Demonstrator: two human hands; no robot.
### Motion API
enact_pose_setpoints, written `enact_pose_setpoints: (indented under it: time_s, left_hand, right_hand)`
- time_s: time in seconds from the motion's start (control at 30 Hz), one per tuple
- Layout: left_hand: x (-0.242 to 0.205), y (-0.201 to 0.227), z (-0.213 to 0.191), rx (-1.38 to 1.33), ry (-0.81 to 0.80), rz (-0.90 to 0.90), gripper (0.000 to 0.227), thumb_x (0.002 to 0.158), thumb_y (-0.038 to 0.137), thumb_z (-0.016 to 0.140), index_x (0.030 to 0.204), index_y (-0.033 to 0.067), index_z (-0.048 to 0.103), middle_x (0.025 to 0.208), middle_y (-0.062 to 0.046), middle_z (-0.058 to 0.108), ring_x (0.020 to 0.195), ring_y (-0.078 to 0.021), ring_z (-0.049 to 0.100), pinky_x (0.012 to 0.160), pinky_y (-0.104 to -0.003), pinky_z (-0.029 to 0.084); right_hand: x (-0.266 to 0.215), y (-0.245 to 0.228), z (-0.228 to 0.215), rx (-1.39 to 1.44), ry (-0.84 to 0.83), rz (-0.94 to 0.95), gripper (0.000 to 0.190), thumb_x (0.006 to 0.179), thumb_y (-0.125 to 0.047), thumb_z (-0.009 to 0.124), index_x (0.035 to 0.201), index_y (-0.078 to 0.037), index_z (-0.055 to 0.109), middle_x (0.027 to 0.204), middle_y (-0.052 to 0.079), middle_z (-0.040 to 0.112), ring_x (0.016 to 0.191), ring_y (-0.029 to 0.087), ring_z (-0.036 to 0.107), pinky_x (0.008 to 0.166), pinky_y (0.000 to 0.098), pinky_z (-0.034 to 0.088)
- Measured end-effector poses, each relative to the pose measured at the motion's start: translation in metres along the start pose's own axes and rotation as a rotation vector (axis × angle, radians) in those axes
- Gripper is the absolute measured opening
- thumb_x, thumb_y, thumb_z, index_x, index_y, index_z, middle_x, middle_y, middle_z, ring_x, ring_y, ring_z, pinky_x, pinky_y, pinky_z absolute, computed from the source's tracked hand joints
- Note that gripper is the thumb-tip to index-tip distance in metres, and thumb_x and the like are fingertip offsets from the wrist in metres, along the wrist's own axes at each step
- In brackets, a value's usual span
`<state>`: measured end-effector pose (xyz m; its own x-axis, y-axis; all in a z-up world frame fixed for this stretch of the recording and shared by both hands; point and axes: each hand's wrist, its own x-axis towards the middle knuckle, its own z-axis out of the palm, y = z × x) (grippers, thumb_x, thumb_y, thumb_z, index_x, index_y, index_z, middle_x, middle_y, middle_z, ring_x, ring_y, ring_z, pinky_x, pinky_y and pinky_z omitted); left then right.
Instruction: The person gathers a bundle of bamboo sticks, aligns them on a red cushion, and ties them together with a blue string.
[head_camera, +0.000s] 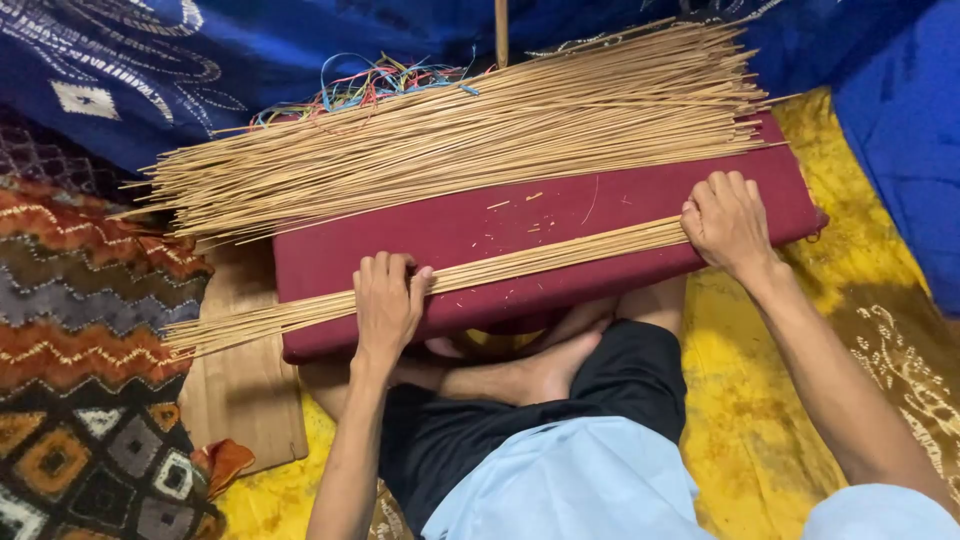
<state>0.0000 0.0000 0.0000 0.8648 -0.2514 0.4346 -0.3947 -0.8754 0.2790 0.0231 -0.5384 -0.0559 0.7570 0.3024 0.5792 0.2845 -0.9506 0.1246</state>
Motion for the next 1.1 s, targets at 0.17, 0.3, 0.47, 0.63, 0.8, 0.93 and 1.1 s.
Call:
enact_pose_setpoints:
  time_s: [0.17, 0.3, 0.47, 0.63, 0.8, 0.93, 1.1]
  left_hand:
    - [-0.005, 0.001, -0.021, -0.01, -0.099, 0.09, 0.044, 0.089, 0.054, 0.073, 0.106, 0.0148, 0.062, 0.099, -0.005, 0.053, 0.094, -0.0288, 0.054, 0.077, -0.041, 0.045]
    - [-0.006, -0.006, -0.017, 0.017, -0.129, 0.111, 0.041, 0.085, 0.046, 0.078, 0.107, 0.0151, 0.062, 0.101, -0.005, 0.053, 0.096, -0.0294, 0.055, 0.077, -0.041, 0.046]
    - [-0.002, -0.009, -0.005, 0.14, -0.203, 0.163, 0.042, 0.084, 0.047, 0.076, 0.101, 0.0131, 0.058, 0.095, -0.006, 0.052, 0.093, -0.029, 0.055, 0.076, -0.04, 0.048]
    - [-0.006, 0.0, -0.015, 0.25, -0.308, 0.226, 0.04, 0.089, 0.045, 0.07, 0.102, 0.011, 0.054, 0.094, -0.007, 0.053, 0.094, -0.0294, 0.054, 0.077, -0.041, 0.047]
    - [-0.018, 0.005, -0.014, 0.343, -0.293, 0.304, 0.029, 0.091, 0.033, 0.066, 0.097, 0.0083, 0.052, 0.092, -0.009, 0.05, 0.09, -0.0294, 0.051, 0.073, -0.039, 0.044]
    - [-0.034, -0.011, 0.008, 0.385, -0.185, 0.377, 0.024, 0.097, 0.03, 0.057, 0.093, 0.0078, 0.05, 0.087, -0.009, 0.045, 0.084, -0.0292, 0.049, 0.069, -0.039, 0.04]
    - [-0.039, -0.02, 0.012, 0.377, -0.16, 0.423, 0.026, 0.102, 0.036, 0.05, 0.096, 0.011, 0.05, 0.081, -0.003, 0.045, 0.073, -0.0253, 0.051, 0.065, -0.039, 0.041]
  right_hand:
    - [-0.002, -0.001, -0.002, 0.019, 0.015, -0.004, 0.028, 0.106, -0.035, 0.054, 0.087, -0.014, 0.057, 0.083, 0.007, 0.045, 0.083, 0.03, 0.054, 0.076, 0.0417, 0.043]
    - [-0.004, 0.001, 0.0, 0.055, 0.037, -0.002, 0.03, 0.108, -0.036, 0.054, 0.09, -0.014, 0.059, 0.082, 0.007, 0.045, 0.083, 0.031, 0.054, 0.076, 0.0421, 0.044]
    - [-0.003, 0.001, -0.001, 0.064, 0.074, -0.012, 0.032, 0.11, -0.034, 0.054, 0.087, -0.012, 0.059, 0.081, 0.008, 0.046, 0.082, 0.032, 0.055, 0.075, 0.0423, 0.044]
    - [-0.004, -0.003, -0.003, 0.056, 0.082, -0.015, 0.037, 0.11, -0.033, 0.052, 0.08, -0.012, 0.054, 0.078, 0.008, 0.043, 0.079, 0.032, 0.054, 0.074, 0.0417, 0.044]
    - [-0.003, -0.007, -0.007, 0.093, 0.114, -0.007, 0.041, 0.111, -0.03, 0.051, 0.076, -0.01, 0.052, 0.074, 0.009, 0.042, 0.075, 0.033, 0.054, 0.072, 0.0423, 0.046]
    - [-0.006, -0.003, -0.005, 0.114, 0.138, -0.019, 0.039, 0.11, -0.03, 0.051, 0.076, -0.011, 0.052, 0.073, 0.008, 0.041, 0.072, 0.032, 0.053, 0.071, 0.0416, 0.046]
    - [-0.008, -0.003, -0.006, 0.116, 0.179, -0.006, 0.045, 0.114, -0.034, 0.046, 0.076, -0.011, 0.054, 0.071, 0.007, 0.042, 0.07, 0.031, 0.053, 0.071, 0.0416, 0.046]
